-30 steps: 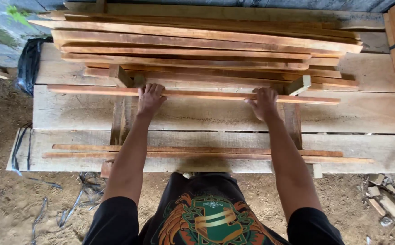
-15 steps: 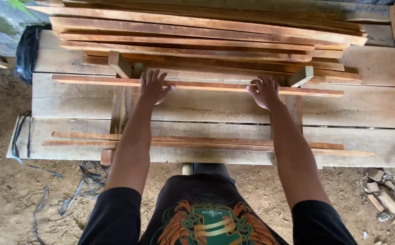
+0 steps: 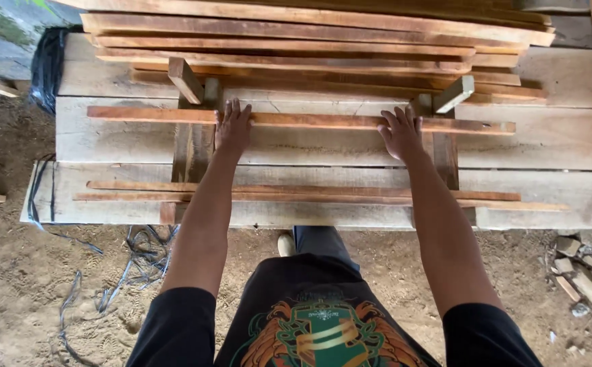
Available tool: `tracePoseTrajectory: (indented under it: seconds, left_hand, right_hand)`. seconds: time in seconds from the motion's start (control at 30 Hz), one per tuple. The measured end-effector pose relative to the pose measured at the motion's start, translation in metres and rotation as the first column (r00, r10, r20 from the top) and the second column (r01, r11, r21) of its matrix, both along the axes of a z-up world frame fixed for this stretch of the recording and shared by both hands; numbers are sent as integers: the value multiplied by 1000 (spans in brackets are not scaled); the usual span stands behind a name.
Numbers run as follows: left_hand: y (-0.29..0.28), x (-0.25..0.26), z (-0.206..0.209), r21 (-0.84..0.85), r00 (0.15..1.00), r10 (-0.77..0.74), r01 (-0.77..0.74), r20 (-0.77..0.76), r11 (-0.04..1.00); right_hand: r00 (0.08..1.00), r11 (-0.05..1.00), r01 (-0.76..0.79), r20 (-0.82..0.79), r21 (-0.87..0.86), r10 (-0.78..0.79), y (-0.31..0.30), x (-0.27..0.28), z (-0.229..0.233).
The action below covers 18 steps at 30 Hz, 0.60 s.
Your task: The recorder is sorting long wooden planks and stacking them onto a wooden rack in a workshop area.
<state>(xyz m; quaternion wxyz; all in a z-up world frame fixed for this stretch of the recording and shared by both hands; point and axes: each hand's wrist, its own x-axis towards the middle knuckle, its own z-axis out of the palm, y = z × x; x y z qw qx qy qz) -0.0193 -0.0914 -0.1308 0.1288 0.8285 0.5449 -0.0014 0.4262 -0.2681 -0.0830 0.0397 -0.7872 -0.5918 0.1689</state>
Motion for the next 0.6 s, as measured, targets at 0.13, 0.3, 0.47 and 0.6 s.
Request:
tracePoseTrajectory:
  seconds: [0.13, 0.3, 0.47, 0.6]
  left_hand:
    - [22, -1, -34, 28, 999, 21, -22, 33, 999]
    - [-4, -1, -29, 374, 998, 22, -46, 67, 926]
    - [-47, -7, 0, 599, 988, -61, -36, 140, 800]
    - [-56, -16, 4, 581, 986, -93, -5, 139, 814]
  right_hand:
    - [998, 999, 9, 66, 38, -11, 11, 18, -36]
    - [971, 956, -44, 238, 289, -27, -8, -4, -26]
    - [921, 826, -141, 378, 546, -92, -21, -5, -45]
    - [946, 890, -22, 297, 455, -128, -14, 17, -76]
